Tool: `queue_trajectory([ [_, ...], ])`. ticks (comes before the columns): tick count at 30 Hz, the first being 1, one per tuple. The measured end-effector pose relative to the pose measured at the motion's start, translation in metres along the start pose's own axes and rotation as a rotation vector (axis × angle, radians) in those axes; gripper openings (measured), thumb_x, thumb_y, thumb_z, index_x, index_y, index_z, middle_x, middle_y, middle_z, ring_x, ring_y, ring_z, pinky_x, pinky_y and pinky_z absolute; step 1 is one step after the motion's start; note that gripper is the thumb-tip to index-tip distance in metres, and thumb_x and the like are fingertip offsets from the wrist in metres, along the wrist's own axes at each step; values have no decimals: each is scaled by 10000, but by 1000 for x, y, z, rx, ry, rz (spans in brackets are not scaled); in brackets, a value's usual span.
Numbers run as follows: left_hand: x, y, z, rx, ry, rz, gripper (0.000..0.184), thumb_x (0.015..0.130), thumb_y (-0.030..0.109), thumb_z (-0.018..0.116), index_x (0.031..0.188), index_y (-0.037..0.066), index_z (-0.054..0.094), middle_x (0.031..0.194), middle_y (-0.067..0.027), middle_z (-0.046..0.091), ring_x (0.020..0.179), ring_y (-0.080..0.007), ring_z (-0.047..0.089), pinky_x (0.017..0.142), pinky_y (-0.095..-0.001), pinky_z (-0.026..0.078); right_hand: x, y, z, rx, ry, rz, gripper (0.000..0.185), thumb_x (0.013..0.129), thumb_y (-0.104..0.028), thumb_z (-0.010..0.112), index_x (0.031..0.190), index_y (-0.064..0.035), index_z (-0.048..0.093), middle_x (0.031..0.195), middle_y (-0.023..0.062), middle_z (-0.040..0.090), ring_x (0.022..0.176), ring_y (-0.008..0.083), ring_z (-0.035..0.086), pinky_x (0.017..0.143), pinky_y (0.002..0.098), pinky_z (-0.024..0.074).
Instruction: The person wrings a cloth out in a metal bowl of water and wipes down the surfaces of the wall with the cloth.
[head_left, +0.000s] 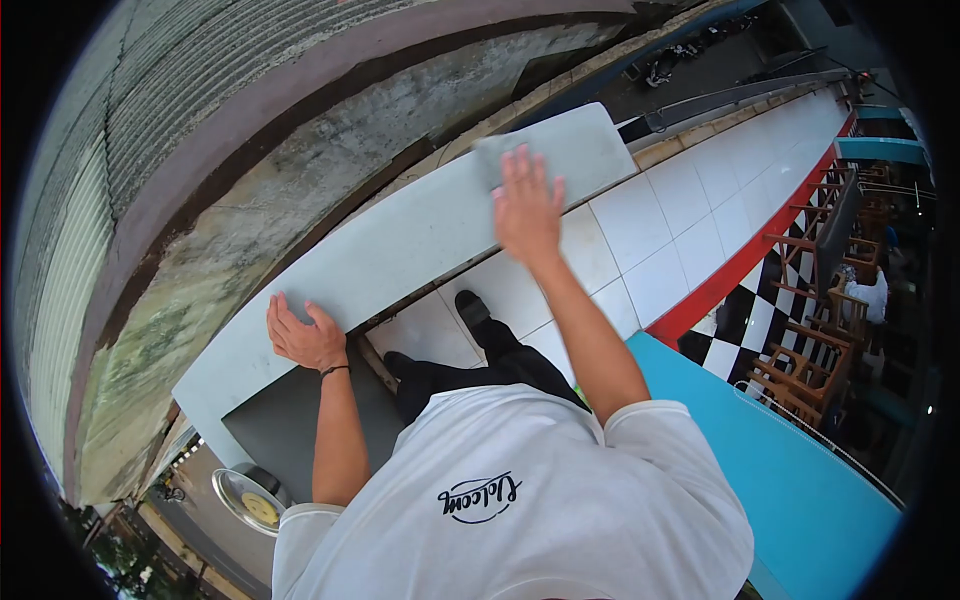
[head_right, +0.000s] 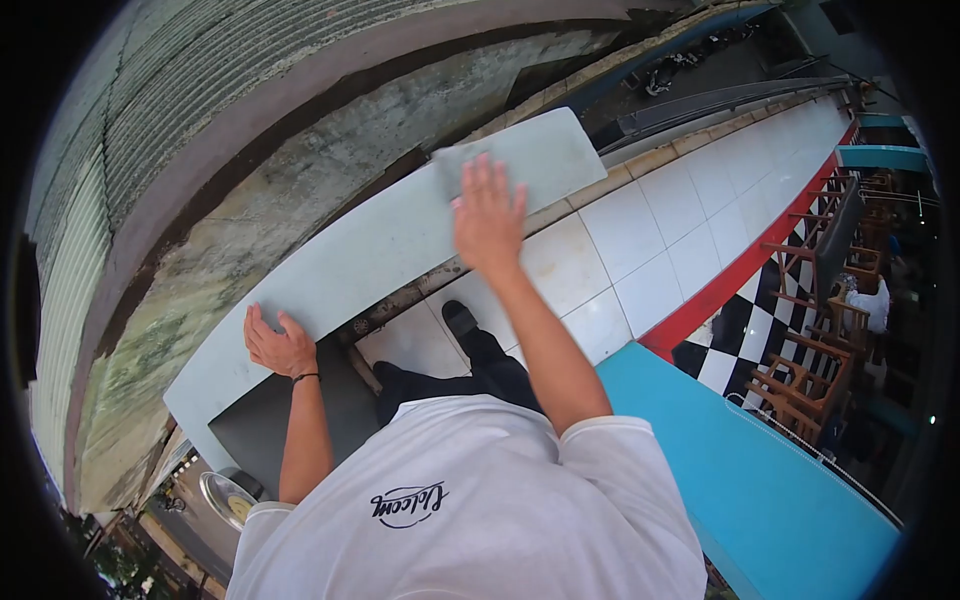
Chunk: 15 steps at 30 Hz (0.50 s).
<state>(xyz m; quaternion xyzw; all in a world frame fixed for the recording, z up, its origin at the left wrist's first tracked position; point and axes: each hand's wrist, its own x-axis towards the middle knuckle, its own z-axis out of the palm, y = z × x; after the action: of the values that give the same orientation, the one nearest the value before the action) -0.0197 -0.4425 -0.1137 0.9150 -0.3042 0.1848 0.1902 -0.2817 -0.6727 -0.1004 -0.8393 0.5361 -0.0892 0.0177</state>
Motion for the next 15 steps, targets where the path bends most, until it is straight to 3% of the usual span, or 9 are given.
queue_trajectory([
  [2,1,1,0,1,-7,5,437,804,197,607,1229,97,596,1304,-48,577,1237,-256,499,1007,-420,336,-18,-50,-1,142,-48,-128,587,964,-325,456,1489,-92,335,1587,97,248,1465,291,222,1146,590,161],
  [6,1,0,2,0,-19,7,426,811,204,601,1227,108,601,1312,-37,575,1243,-246,494,1002,-422,341,-15,-58,-4,152,-87,-199,575,968,-327,451,1489,-113,334,1584,77,257,1457,296,238,1141,600,165],
  [7,0,-2,2,1,-22,2,424,815,209,599,1228,113,602,1318,-31,573,1247,-241,490,1002,-422,342,-4,-39,0,105,-86,-218,571,973,-329,441,1491,-118,326,1583,76,258,1456,301,239,1140,606,165],
  [12,2,2,-2,2,-2,3,417,791,197,598,1197,101,609,1297,-54,577,1224,-262,505,994,-424,351,71,106,10,-35,8,183,571,1011,-364,325,1521,-116,257,1599,91,211,1474,304,184,1140,619,149],
  [15,1,0,1,-21,15,0,425,799,209,604,1215,119,609,1315,-39,572,1235,-250,496,996,-428,346,81,136,11,-27,22,234,583,1012,-385,314,1521,-106,259,1601,96,204,1481,299,165,1144,616,140],
])
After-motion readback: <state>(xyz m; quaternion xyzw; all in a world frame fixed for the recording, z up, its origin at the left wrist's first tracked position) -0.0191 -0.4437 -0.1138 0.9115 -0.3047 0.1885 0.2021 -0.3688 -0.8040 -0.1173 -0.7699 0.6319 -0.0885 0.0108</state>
